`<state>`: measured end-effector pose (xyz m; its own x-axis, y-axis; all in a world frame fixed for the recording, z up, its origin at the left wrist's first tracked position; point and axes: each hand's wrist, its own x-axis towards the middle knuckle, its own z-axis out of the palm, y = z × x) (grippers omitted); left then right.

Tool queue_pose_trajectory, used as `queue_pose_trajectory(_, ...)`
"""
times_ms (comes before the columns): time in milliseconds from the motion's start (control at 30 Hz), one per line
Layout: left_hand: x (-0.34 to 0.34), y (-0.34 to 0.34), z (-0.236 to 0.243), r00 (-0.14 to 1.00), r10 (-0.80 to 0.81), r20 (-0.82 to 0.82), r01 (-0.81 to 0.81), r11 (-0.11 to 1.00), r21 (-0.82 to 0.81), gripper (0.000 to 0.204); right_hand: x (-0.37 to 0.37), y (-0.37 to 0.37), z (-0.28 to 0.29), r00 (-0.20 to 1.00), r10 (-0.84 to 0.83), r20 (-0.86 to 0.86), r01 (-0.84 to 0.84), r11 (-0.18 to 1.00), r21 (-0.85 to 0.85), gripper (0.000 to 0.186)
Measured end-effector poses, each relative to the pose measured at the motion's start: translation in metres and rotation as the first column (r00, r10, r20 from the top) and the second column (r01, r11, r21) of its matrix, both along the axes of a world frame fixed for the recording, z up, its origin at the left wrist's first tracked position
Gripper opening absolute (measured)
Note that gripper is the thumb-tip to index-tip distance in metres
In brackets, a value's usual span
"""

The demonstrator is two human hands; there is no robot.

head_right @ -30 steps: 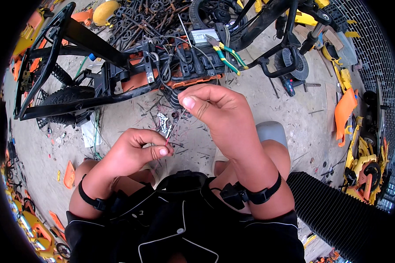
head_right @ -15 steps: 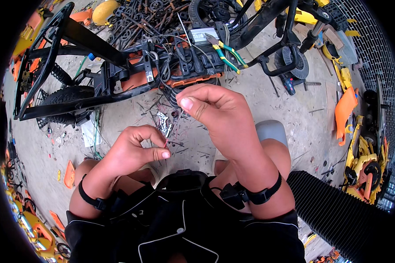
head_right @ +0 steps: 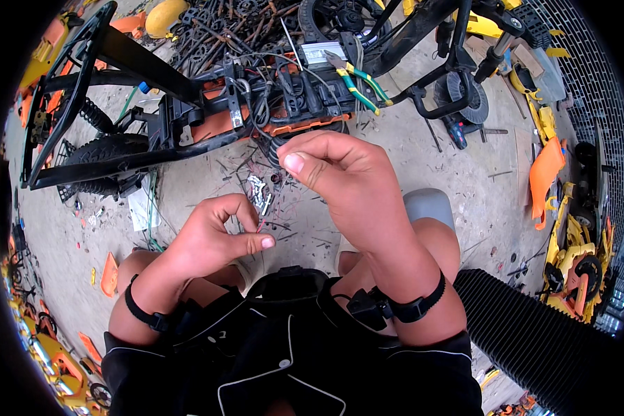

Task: The person connects and cuts wires on a motorcycle frame using pliers.

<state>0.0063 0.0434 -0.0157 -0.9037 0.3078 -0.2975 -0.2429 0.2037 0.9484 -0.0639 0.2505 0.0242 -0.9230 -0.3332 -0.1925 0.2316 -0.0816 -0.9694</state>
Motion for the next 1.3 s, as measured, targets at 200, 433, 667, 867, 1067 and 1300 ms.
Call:
queue_pose_trajectory(200,0.000,0.001,-0.001,0.999,0.024,0.026,-0.025,1.000,0.009,0.031,0.000,0.000,-0.001,1.000,-0.015,0.001,0.015,1.000,0.024,0.013)
queue_pose_trajectory(433,0.005,0.002,-0.008,0.977,0.014,0.213,-0.071,0.962,0.263,0.024,-0.001,0.000,0.002,0.999,-0.033,0.017,0.033,0.999,0.024,0.013)
queue_pose_trajectory(667,0.002,0.004,0.011,0.957,-0.061,0.284,-0.075,0.893,0.443,0.019,-0.005,0.003,0.003,0.996,-0.088,-0.029,0.089,0.996,0.031,0.016)
queue_pose_trajectory(867,0.001,0.001,0.006,0.979,-0.080,0.189,-0.003,0.915,0.404,0.025,-0.006,0.004,-0.001,0.996,-0.085,0.003,0.085,0.995,0.060,0.020)
queue_pose_trajectory(1067,0.001,0.002,0.007,0.975,-0.056,0.213,-0.035,0.915,0.403,0.025,-0.004,0.001,-0.001,0.995,-0.098,0.021,0.095,0.992,0.082,0.021)
queue_pose_trajectory(1300,0.000,0.001,0.007,0.973,-0.055,0.224,-0.040,0.916,0.398,0.026,-0.002,-0.003,-0.001,0.997,-0.069,0.035,0.066,0.994,0.084,0.019)
